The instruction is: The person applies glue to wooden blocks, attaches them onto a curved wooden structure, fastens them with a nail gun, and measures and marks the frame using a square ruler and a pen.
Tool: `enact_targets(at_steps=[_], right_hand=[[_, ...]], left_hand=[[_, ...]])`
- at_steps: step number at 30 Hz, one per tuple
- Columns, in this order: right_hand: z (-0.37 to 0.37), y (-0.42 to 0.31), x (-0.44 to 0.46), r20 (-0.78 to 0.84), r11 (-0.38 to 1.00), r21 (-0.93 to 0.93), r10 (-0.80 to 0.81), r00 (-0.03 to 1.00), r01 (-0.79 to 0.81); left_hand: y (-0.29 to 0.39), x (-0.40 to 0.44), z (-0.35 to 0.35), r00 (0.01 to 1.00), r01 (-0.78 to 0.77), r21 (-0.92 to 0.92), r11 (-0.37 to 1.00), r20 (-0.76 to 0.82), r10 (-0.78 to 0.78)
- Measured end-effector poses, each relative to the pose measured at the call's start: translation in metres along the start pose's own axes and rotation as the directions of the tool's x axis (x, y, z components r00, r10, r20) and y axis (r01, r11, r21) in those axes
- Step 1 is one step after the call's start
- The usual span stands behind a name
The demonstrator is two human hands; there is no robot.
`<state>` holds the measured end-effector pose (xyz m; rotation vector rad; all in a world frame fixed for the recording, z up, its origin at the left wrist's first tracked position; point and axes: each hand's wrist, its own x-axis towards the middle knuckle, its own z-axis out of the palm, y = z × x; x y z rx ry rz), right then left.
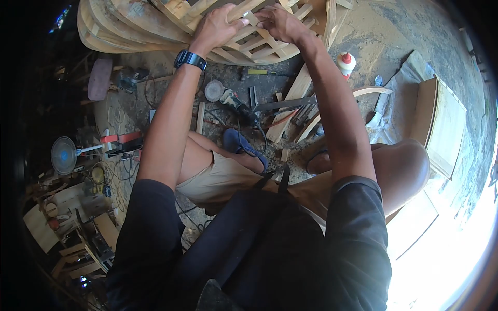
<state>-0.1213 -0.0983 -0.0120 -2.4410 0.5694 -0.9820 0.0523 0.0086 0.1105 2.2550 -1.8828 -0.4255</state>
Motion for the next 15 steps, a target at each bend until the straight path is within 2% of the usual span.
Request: enact_targets(at_steps=[3,7,10,12,13,14,15], right_hand=[[0.003,-0.003,0.002,-0.010,0.998,-0.065,-0.001,1.000,0.000],[0.007,-0.001,0.003,-0.002,0.999,-0.052,0.016,1.000,-0.016],[0.009,0.002,0.004,-0.050,0.989,-0.140,-0.063,0.997,0.055],[0.007,0.004,0.008,0.083,0.992,-0.109,-0.061,0.995,0.070],[-0.002,-0.007,0.006,0.082,0.992,-0.109,-0.054,0.995,0.063],[-0.012,-0.020,-0.003,-0.002,0.988,0.140,0.059,0.998,-0.058],[-0.020,-0.034,-0.013,-0.059,0.910,0.386,0.188,0.980,-0.151]], left_hand=[[-0.008,0.003,0.009,0.997,-0.048,-0.018,0.999,-0.066,0.047],[-0.015,0.011,0.019,0.996,-0.038,-0.041,0.998,-0.083,0.034],[-0.015,0.009,0.019,0.985,-0.048,-0.021,0.999,-0.164,0.044],[-0.010,0.006,0.011,0.995,-0.043,-0.034,0.998,-0.095,0.040],[-0.007,0.005,0.006,0.995,-0.047,-0.034,0.998,-0.089,0.044],[-0.003,0.003,0.000,0.997,-0.053,-0.018,0.998,-0.057,0.051],[0.000,0.003,-0.005,0.998,-0.060,-0.002,0.998,-0.027,0.060]])
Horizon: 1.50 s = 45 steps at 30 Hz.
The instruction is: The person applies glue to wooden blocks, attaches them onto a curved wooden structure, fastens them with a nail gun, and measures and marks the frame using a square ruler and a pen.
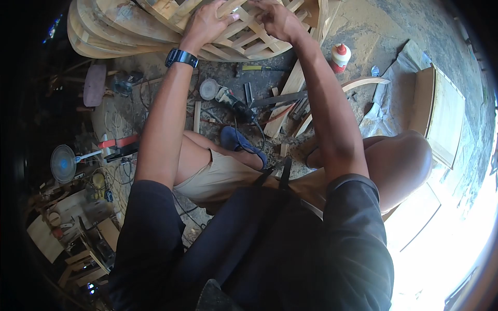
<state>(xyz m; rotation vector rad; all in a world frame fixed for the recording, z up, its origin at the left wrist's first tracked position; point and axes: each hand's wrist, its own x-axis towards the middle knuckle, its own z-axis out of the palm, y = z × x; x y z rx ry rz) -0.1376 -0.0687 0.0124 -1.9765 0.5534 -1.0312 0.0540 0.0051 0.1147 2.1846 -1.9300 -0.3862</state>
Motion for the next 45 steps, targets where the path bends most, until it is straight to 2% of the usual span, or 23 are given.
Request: enact_targets(at_steps=[1,2,3,5,7,8,9,11,15,17,19,23,25,27,30,31,35,36,39,40,41,43,45], right_hand=[[0.003,-0.003,-0.014,-0.007,1.000,-0.004,0.008,1.000,-0.008],[0.010,-0.007,-0.030,-0.284,0.994,0.039,0.108,0.953,-0.101],[0.016,-0.005,-0.048,-0.535,0.979,0.102,0.203,0.820,-0.176],[0.034,0.010,-0.092,-0.794,0.956,0.174,0.277,0.540,-0.235],[0.059,0.023,-0.151,-0.819,0.819,0.406,0.523,0.236,-0.406],[0.074,0.027,-0.183,-0.821,0.757,0.411,0.549,0.154,-0.508],[0.087,0.034,-0.210,-0.823,0.683,0.417,0.563,0.069,-0.600],[0.114,0.052,-0.250,-0.817,0.539,0.408,0.575,-0.032,-0.737],[0.135,0.048,-0.256,-0.768,0.454,0.417,0.639,-0.038,-0.787],[0.141,0.040,-0.253,-0.719,0.422,0.320,0.692,0.073,-0.848],[0.153,0.043,-0.255,-0.652,0.393,0.344,0.753,0.084,-0.853],[0.169,0.034,-0.259,-0.596,0.283,0.437,0.802,-0.039,-0.854],[0.165,0.045,-0.273,-0.862,0.367,0.055,0.487,0.141,-0.928],[0.150,0.063,-0.280,-0.900,0.307,0.033,0.423,0.105,-0.951],[0.118,0.082,-0.278,-0.812,0.126,0.226,0.573,-0.116,-0.966],[0.112,0.086,-0.276,-0.818,0.127,0.222,0.563,-0.114,-0.967],[0.105,0.134,-0.304,-0.843,0.019,-0.097,0.530,0.092,-0.995],[0.098,0.150,-0.320,-0.634,0.381,0.615,0.760,-0.146,-0.690],[0.080,0.101,-0.288,-0.362,0.380,0.922,0.914,-0.183,0.077],[0.076,0.103,-0.287,-0.684,0.499,0.680,0.695,-0.222,-0.537],[0.072,0.106,-0.286,-0.898,0.318,0.171,0.439,-0.015,-0.932],[0.057,0.114,-0.291,-0.854,0.269,0.221,0.517,-0.053,-0.937],[0.057,0.112,-0.291,-0.947,0.051,-0.239,0.210,0.244,-0.970]], left_hand=[[0.003,0.001,-0.003,1.000,-0.008,-0.001,1.000,0.008,0.008],[0.005,0.001,-0.007,0.999,0.020,0.040,0.999,0.031,-0.021],[0.006,0.002,-0.008,0.997,0.044,0.081,0.996,0.052,-0.049],[-0.004,0.009,-0.011,0.996,-0.049,0.149,0.988,0.085,0.037],[-0.004,0.015,-0.010,0.991,-0.086,0.175,0.981,0.121,0.065],[0.006,0.012,-0.012,0.993,-0.019,0.159,0.987,0.116,0.001],[0.013,0.002,-0.014,0.994,-0.105,0.124,0.987,0.044,0.100],[0.027,0.010,-0.023,0.984,-0.053,0.061,0.997,0.172,0.042],[0.040,0.011,-0.032,0.961,0.055,0.109,0.992,0.264,-0.082],[0.032,0.014,-0.030,0.952,0.033,0.105,0.994,0.299,-0.064],[0.026,0.014,-0.028,0.980,-0.066,0.039,0.997,0.188,0.058],[0.018,0.016,-0.024,0.974,-0.118,-0.021,0.993,0.192,0.120],[0.017,0.016,-0.021,0.982,-0.166,0.057,0.984,0.096,0.160],[0.024,0.011,-0.027,0.978,-0.150,0.009,0.989,0.146,0.147],[0.024,0.014,-0.029,0.974,-0.123,-0.004,0.992,0.192,0.122],[0.023,0.017,-0.027,0.976,-0.108,0.029,0.994,0.191,0.100],[0.012,0.021,-0.018,0.981,-0.129,0.041,0.991,0.148,0.122],[0.011,0.018,-0.020,0.971,-0.175,-0.001,0.985,0.163,0.173],[0.008,0.022,-0.017,0.968,-0.177,-0.006,0.984,0.180,0.175],[0.008,0.023,-0.015,0.975,-0.140,0.033,0.990,0.179,0.132],[0.008,0.024,-0.015,0.975,-0.139,0.034,0.990,0.181,0.130],[0.006,0.027,-0.015,0.962,-0.164,-0.030,0.986,0.217,0.167],[0.001,0.030,-0.012,0.969,-0.154,0.008,0.988,0.197,0.149]])
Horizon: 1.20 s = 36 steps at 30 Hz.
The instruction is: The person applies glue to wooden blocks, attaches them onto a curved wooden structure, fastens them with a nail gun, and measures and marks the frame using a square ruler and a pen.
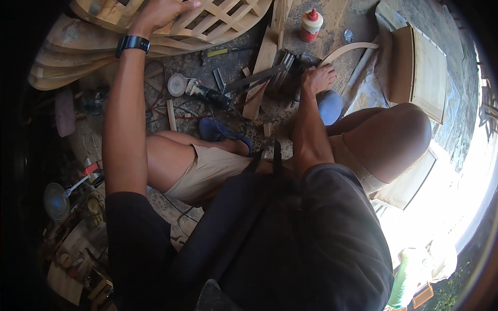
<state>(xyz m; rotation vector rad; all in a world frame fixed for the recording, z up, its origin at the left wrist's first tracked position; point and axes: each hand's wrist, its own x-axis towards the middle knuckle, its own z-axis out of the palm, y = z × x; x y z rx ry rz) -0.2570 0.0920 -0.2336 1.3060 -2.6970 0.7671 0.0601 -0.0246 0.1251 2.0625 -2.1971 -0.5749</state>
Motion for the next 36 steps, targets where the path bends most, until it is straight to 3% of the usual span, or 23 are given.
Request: enact_targets(at_steps=[2,5,6,7,8,10,12,13,15,16,18,20,22,23,24,26,28,30,31,32,33,34,36], right_hand=[[-0.020,-0.012,-0.006,-0.058,0.993,0.094,-0.072,0.996,0.077],[-0.026,-0.031,-0.032,0.230,0.875,0.453,-0.298,0.926,0.169],[-0.047,-0.051,-0.044,0.520,0.933,0.359,-0.219,0.826,0.021],[-0.042,-0.062,-0.062,0.648,0.961,0.271,-0.146,0.748,-0.047],[-0.025,-0.056,-0.086,0.701,0.947,0.297,-0.128,0.702,-0.123],[-0.016,-0.054,-0.115,0.748,0.925,0.326,-0.125,0.652,-0.197],[-0.026,-0.054,-0.132,0.759,0.960,0.221,-0.057,0.648,-0.175],[-0.004,-0.041,-0.144,0.760,0.958,0.226,-0.060,0.648,-0.175],[0.052,-0.001,-0.174,0.589,0.885,0.465,-0.286,0.756,-0.027],[0.043,-0.005,-0.169,0.589,0.886,0.462,-0.286,0.756,-0.025],[-0.003,-0.025,-0.149,0.691,0.840,0.485,-0.197,0.696,-0.244],[-0.020,-0.033,-0.155,0.692,0.804,0.509,-0.169,0.702,-0.308],[-0.019,-0.037,-0.170,0.661,0.614,0.645,-0.149,0.736,-0.455],[-0.038,-0.046,-0.173,0.649,0.433,0.737,-0.240,0.722,-0.519],[-0.054,-0.053,-0.169,0.645,0.430,0.741,-0.243,0.724,-0.516],[-0.081,-0.063,-0.158,0.710,0.762,0.602,-0.372,0.599,-0.240],[-0.092,-0.072,-0.151,0.632,0.656,0.711,-0.439,0.639,-0.253],[-0.094,-0.081,-0.143,0.655,0.607,0.742,-0.564,0.503,-0.286],[-0.089,-0.073,-0.133,0.700,0.700,0.692,-0.590,0.401,-0.177],[-0.083,-0.068,-0.125,0.697,0.698,0.694,-0.592,0.403,-0.175],[-0.078,-0.064,-0.119,0.620,0.783,0.621,-0.468,0.630,-0.029],[-0.069,-0.058,-0.112,0.463,0.861,0.501,-0.348,0.815,0.084],[-0.041,-0.035,-0.089,0.327,0.969,0.228,-0.171,0.930,0.098]], left_hand=[[-0.006,0.003,0.003,0.999,0.023,0.040,0.999,-0.031,-0.021],[-0.004,-0.004,0.007,0.996,0.002,0.047,0.999,-0.090,0.002],[-0.008,-0.003,0.008,0.996,0.006,0.051,0.999,-0.094,-0.001],[-0.012,-0.002,0.012,0.992,-0.059,0.033,0.998,-0.112,0.063],[-0.013,-0.003,0.010,0.983,-0.126,0.017,0.992,-0.133,0.127],[0.007,-0.027,0.010,0.987,-0.059,0.004,0.998,-0.151,0.059],[-0.002,-0.044,0.036,0.813,-0.252,0.137,0.958,-0.506,0.287],[0.005,-0.060,0.049,0.676,-0.293,0.132,0.947,-0.672,0.303],[0.007,-0.087,0.089,0.382,-0.386,0.174,0.906,-0.864,0.329],[0.008,-0.107,0.117,0.500,-0.372,0.024,0.928,-0.837,0.222],[0.011,-0.143,0.182,0.734,-0.291,-0.408,0.866,-0.675,-0.071],[-0.012,-0.154,0.264,0.923,-0.071,-0.534,0.843,-0.356,-0.148],[-0.012,-0.157,0.315,0.987,0.128,-0.663,0.737,0.012,-0.160],[-0.010,-0.158,0.332,0.985,0.170,-0.734,0.658,0.107,-0.136],[-0.002,-0.156,0.324,0.963,0.268,-0.748,0.607,0.229,-0.143],[0.005,-0.155,0.325,0.957,0.289,-0.719,0.633,0.198,-0.212],[-0.006,-0.146,0.310,0.956,0.294,-0.690,0.662,0.212,-0.203],[-0.025,-0.138,0.300,0.956,0.292,-0.659,0.693,0.213,-0.201],[-0.035,-0.136,0.302,0.974,0.212,-0.792,0.572,0.123,-0.191],[-0.041,-0.133,0.305,0.980,0.114,-0.894,0.434,0.030,-0.197],[-0.031,-0.136,0.290,0.942,0.205,-0.941,0.268,0.114,-0.317],[-0.032,-0.135,0.284,0.942,0.201,-0.942,0.268,0.111,-0.317],[-0.038,-0.137,0.273,0.923,0.135,-0.977,0.168,0.062,-0.379]])
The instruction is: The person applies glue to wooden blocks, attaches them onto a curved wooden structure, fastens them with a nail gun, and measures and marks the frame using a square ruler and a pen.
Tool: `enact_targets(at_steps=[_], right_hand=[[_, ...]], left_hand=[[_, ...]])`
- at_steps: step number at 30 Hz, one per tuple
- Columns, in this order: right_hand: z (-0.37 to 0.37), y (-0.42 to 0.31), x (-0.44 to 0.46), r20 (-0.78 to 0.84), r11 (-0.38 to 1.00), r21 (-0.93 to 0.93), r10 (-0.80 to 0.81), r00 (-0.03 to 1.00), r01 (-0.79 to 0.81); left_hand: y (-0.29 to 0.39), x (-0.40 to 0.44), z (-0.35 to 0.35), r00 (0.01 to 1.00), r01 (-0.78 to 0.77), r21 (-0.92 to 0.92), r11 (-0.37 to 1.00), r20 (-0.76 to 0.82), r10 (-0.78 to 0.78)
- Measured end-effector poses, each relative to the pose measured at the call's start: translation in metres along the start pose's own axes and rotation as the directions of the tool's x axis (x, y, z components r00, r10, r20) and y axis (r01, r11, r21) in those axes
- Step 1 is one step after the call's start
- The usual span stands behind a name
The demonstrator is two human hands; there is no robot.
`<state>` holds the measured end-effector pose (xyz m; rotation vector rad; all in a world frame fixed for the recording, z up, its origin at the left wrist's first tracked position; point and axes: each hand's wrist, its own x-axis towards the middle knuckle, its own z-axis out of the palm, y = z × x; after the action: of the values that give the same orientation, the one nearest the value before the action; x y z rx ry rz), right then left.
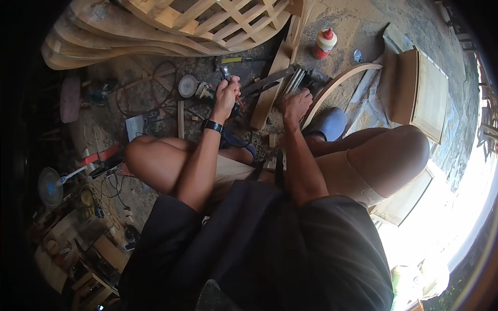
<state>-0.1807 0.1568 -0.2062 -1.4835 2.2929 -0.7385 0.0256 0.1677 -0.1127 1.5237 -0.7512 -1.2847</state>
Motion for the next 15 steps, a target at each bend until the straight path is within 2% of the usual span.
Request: enact_targets(at_steps=[1,2,4,6,8,9,10,11,12,13,14,15], right_hand=[[0.012,0.029,0.012,0.005,0.998,-0.058,-0.019,1.000,0.019],[0.021,0.048,0.015,0.014,0.993,-0.115,-0.037,0.999,0.038],[0.018,0.039,0.009,0.048,0.989,-0.149,-0.002,0.999,0.009],[0.009,0.021,0.000,0.081,0.984,-0.176,0.027,0.996,-0.012],[-0.004,-0.009,-0.021,0.287,0.943,0.175,-0.325,0.901,0.284],[0.008,-0.017,-0.033,0.405,0.920,0.346,-0.322,0.856,0.182],[0.026,-0.020,-0.040,0.412,0.913,0.360,-0.341,0.845,0.193],[0.050,-0.024,-0.046,0.684,0.828,0.528,-0.283,0.673,-0.188],[0.070,-0.025,-0.056,0.867,0.655,0.493,-0.310,0.391,-0.572],[0.088,-0.020,-0.073,0.747,0.617,0.663,-0.504,0.434,-0.424],[0.071,-0.039,-0.076,0.708,0.665,0.698,-0.586,0.394,-0.264],[0.046,-0.058,-0.077,0.678,0.688,0.718,-0.658,0.327,-0.103]], left_hand=[[0.023,-0.011,0.005,0.998,0.002,-0.082,0.997,-0.059,-0.007],[0.038,-0.016,0.001,0.997,0.006,-0.079,0.997,-0.070,-0.012],[0.056,-0.021,-0.014,0.991,-0.002,-0.257,0.966,-0.133,-0.034],[0.071,-0.030,-0.025,0.985,-0.034,-0.267,0.963,-0.170,-0.013],[0.084,-0.047,-0.027,0.993,-0.003,-0.320,0.947,-0.117,-0.037],[0.087,-0.057,-0.021,0.993,0.058,-0.349,0.935,-0.072,-0.089],[0.081,-0.067,-0.014,0.990,0.130,-0.375,0.918,0.000,-0.140],[0.077,-0.080,-0.003,0.985,0.174,-0.346,0.922,0.072,-0.159],[0.073,-0.097,0.007,0.966,0.244,-0.337,0.909,0.164,-0.199],[0.062,-0.109,0.014,0.941,0.267,-0.308,0.913,0.286,-0.179],[0.058,-0.125,0.024,0.938,0.235,-0.159,0.959,0.296,-0.181],[0.058,-0.135,0.028,0.906,0.184,-0.065,0.981,0.398,-0.143]])
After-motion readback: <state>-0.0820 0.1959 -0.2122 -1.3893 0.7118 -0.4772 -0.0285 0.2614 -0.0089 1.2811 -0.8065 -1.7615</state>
